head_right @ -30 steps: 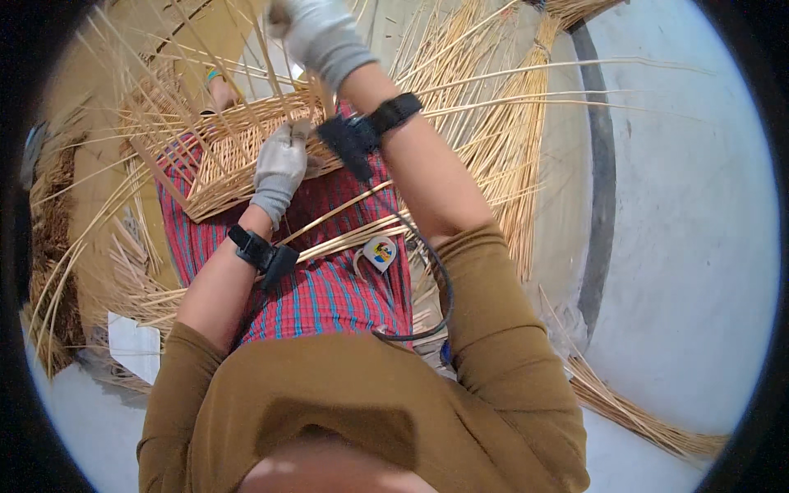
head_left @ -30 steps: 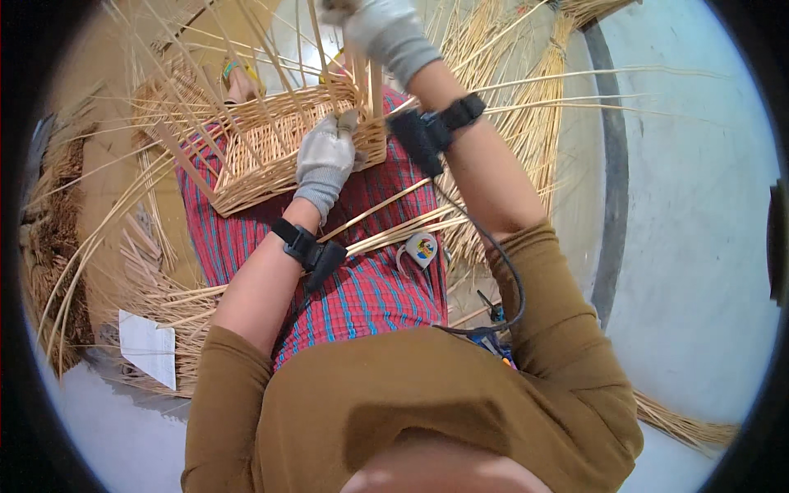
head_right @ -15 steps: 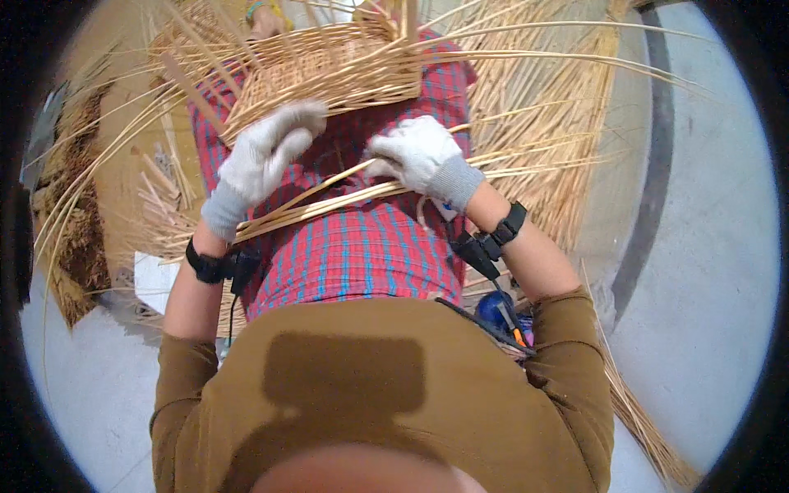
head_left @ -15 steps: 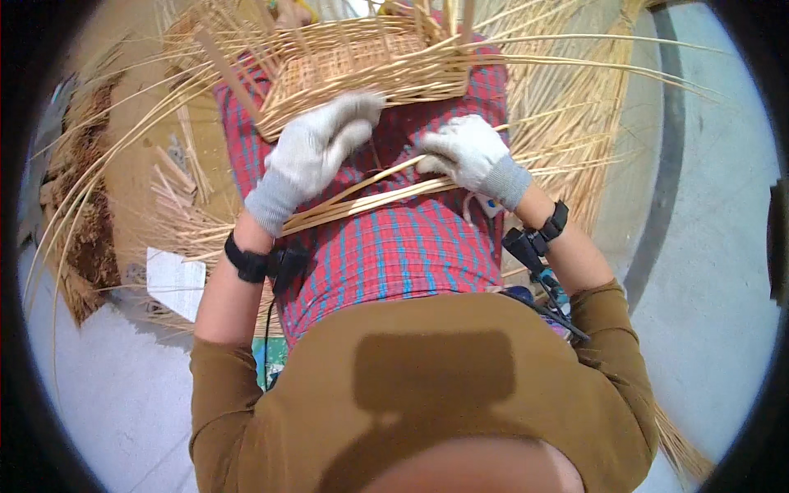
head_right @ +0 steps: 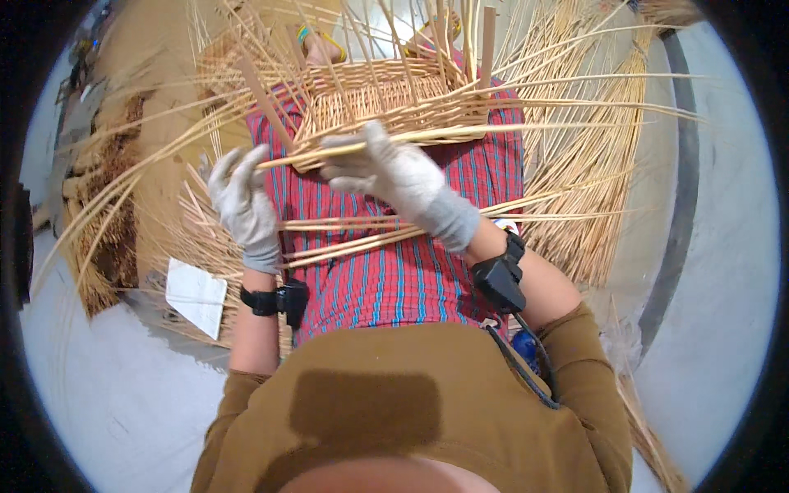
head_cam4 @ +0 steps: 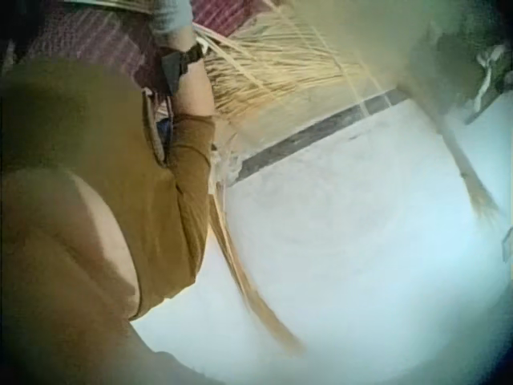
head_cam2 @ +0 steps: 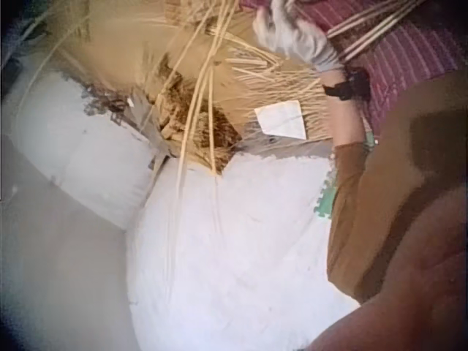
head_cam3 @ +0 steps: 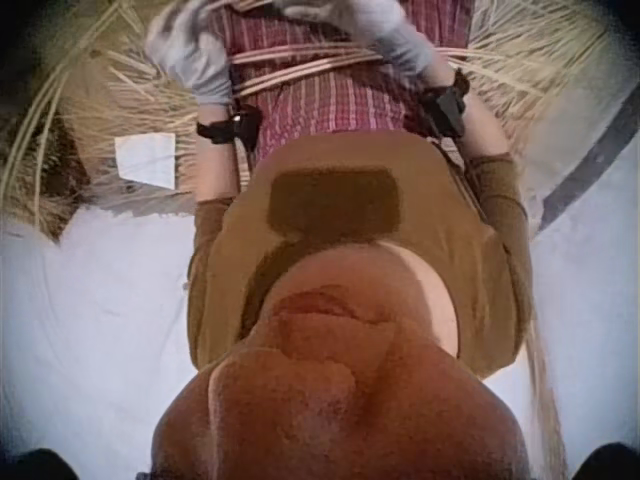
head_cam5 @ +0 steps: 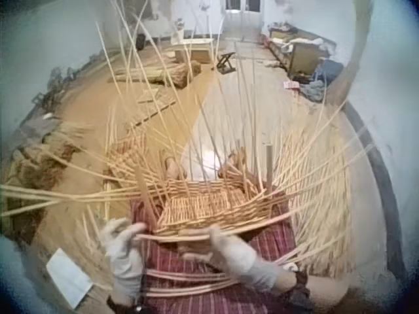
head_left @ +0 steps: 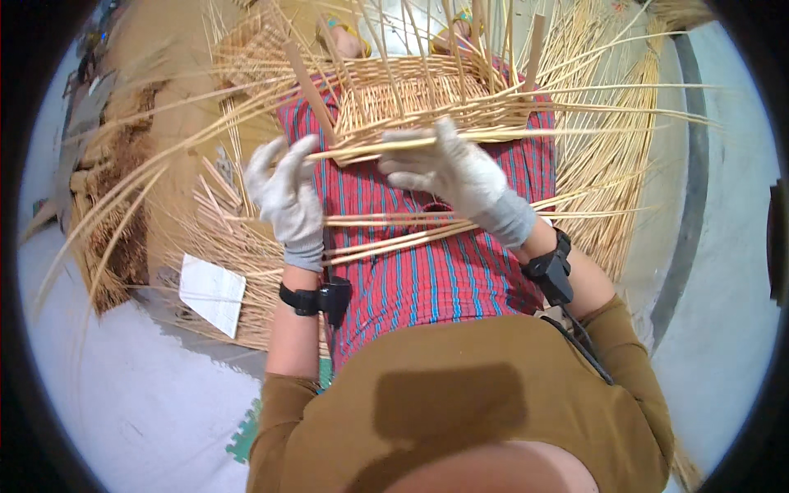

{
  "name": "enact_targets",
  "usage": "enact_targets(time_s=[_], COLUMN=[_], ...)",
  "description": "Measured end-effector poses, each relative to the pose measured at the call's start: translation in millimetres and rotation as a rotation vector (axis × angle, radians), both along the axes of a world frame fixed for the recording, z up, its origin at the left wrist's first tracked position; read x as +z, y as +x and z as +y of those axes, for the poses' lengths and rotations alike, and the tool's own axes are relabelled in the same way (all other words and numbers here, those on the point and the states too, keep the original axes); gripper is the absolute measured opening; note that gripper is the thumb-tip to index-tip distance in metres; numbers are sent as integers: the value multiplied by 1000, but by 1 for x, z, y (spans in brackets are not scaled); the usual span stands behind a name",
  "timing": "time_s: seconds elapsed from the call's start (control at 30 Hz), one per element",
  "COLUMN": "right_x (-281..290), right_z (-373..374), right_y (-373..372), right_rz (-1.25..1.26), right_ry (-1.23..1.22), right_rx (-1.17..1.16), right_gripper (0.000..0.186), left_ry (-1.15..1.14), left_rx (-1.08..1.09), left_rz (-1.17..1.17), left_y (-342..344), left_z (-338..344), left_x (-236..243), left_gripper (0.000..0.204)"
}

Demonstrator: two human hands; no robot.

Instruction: Weaving a rectangular basket using long, flexible plant fibers.

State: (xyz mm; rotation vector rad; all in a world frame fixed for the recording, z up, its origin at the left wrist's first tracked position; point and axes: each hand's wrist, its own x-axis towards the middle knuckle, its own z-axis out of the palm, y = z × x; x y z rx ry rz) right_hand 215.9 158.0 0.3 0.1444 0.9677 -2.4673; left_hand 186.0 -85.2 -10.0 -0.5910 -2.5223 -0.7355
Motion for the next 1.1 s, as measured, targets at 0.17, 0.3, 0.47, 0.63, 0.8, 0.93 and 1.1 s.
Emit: enact_targets(time_s=[0.17, 0.3, 0.47, 0.63, 0.8, 0.93, 1.1], right_x=[26, 23, 31, 44, 35, 30, 26], right_z=[-55, -92, -93, -66, -57, -62, -31], right_y=[6, 19, 9, -4, -7, -4, -5], right_rz=[590, 1145, 1228, 1049, 1274, 1389, 1424], right_ry=[628, 778, 889, 1010, 1142, 1180, 1049], right_rx=[-5, 25, 348, 346, 149, -19, 36], right_gripper=[39, 36, 26, 23, 17, 16, 24], left_ry=[307, 797, 1203, 211, 80, 911, 1519], left_rx=[420, 459, 12, 4, -103, -175, -393], left_rz=[12, -425, -727, -548, -604, -780, -1181], left_y=[-10, -12, -9, -16, -51, -86, -94], left_z=[14, 19, 22, 4, -10, 9, 23], left_x=[-12, -16, -25, -30, -10, -16, -40], left_gripper=[50, 80, 73, 64, 48, 46, 65])
